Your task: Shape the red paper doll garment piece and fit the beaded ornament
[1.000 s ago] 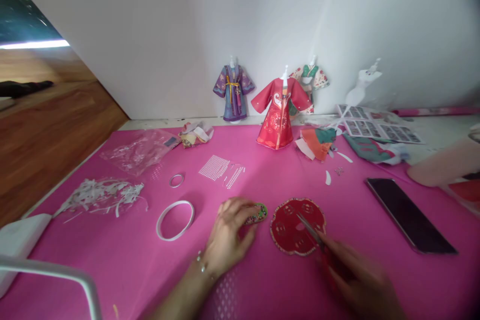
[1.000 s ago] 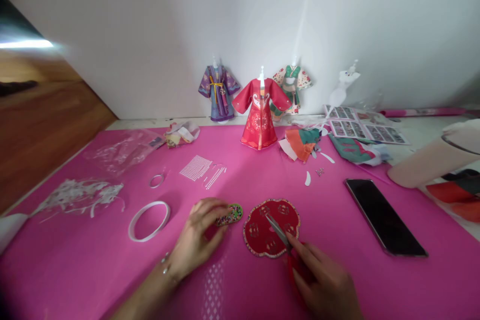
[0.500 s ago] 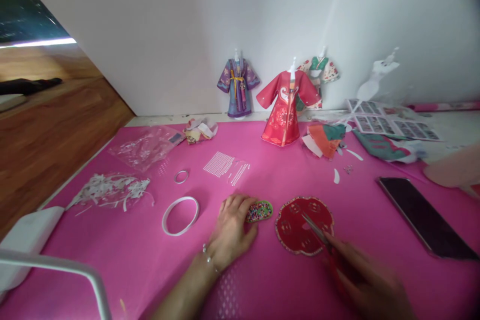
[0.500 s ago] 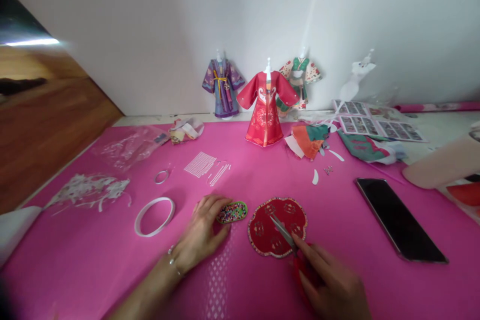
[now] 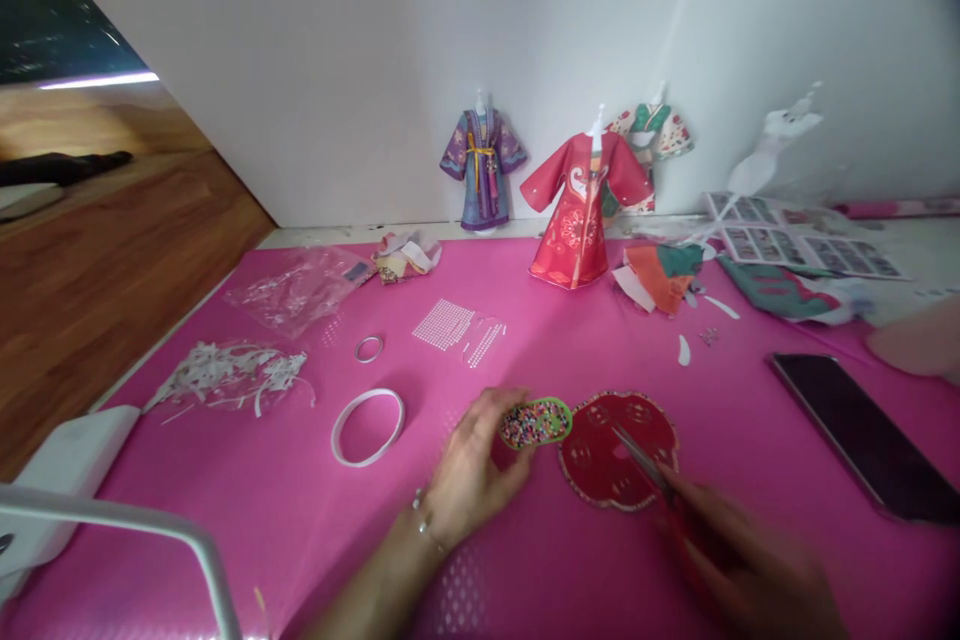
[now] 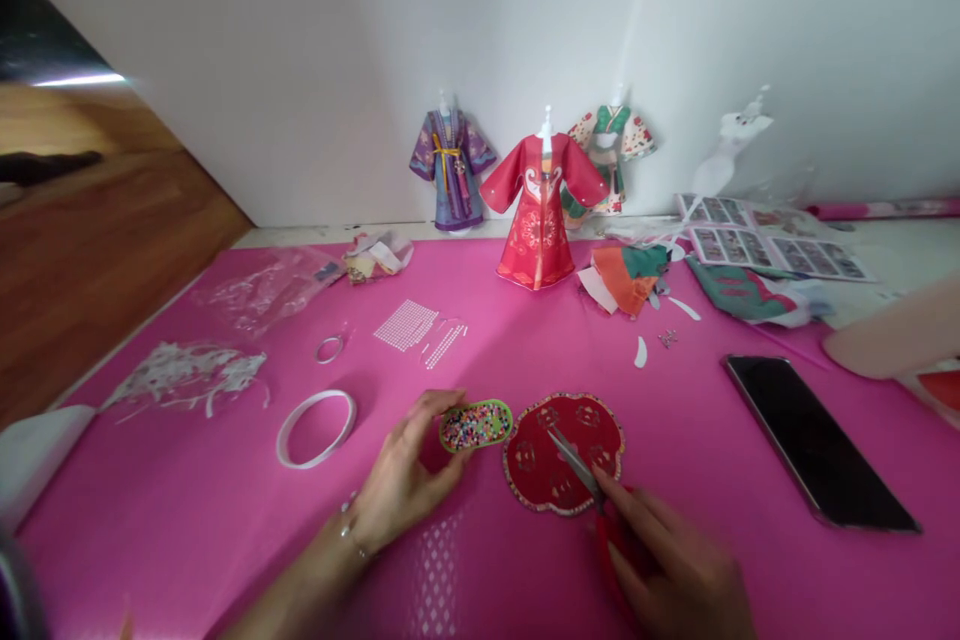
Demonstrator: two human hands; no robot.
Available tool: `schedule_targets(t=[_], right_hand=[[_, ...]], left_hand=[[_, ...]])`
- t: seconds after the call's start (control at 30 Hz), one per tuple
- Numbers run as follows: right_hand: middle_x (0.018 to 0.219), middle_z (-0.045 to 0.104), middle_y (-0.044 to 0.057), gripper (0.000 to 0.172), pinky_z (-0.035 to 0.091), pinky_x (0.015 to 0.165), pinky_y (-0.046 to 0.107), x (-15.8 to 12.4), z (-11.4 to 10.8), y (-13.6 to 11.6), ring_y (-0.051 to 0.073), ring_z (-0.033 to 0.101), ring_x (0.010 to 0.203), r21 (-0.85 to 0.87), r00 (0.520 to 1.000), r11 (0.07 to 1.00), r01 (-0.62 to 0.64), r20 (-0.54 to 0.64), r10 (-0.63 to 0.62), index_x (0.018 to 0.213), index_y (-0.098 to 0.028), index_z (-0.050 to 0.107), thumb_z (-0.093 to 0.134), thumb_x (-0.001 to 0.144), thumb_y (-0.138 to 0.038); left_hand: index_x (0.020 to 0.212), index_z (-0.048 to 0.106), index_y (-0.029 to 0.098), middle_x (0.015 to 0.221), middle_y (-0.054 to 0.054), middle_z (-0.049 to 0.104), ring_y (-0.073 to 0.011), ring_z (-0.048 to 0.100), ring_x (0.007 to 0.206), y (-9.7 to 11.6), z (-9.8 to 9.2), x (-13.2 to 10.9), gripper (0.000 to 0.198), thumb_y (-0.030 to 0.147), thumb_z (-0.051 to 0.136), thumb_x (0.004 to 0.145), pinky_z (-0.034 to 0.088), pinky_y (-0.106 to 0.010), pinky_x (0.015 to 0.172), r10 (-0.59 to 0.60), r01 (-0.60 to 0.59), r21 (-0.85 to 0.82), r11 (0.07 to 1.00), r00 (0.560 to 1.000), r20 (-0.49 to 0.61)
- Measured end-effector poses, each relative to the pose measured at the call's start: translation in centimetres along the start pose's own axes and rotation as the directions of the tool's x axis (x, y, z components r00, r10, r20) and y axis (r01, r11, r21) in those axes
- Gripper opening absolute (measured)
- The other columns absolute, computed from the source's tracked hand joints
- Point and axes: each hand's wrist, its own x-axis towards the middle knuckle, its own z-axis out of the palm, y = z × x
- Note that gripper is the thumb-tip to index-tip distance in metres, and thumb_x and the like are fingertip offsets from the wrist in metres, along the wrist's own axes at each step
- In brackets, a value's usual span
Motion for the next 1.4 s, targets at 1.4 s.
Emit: schedule_targets(t=[1.4], right_hand=[[0.097, 0.077, 0.002, 0.036, 0.06, 0.068, 0.022, 0.7, -0.5, -0.7, 0.018, 0.075, 0.076, -0.015, 0.999, 0.999, -0.036, -0.026, 0.036, 0.124, -0.027, 0.065, 0.057, 0.089, -0.025]], left_hand=[[0.136, 0.044, 0.024, 0.111, -0.011, 0.065, -0.0246, 0.062, 0.103, 0.9, -0.2, -0.3, 0.067, 0.006, 0.069, 0.076, 0.056, -0.04, 0.087, 0.218, -0.24, -0.155, 0.958, 0.965, -0.148]])
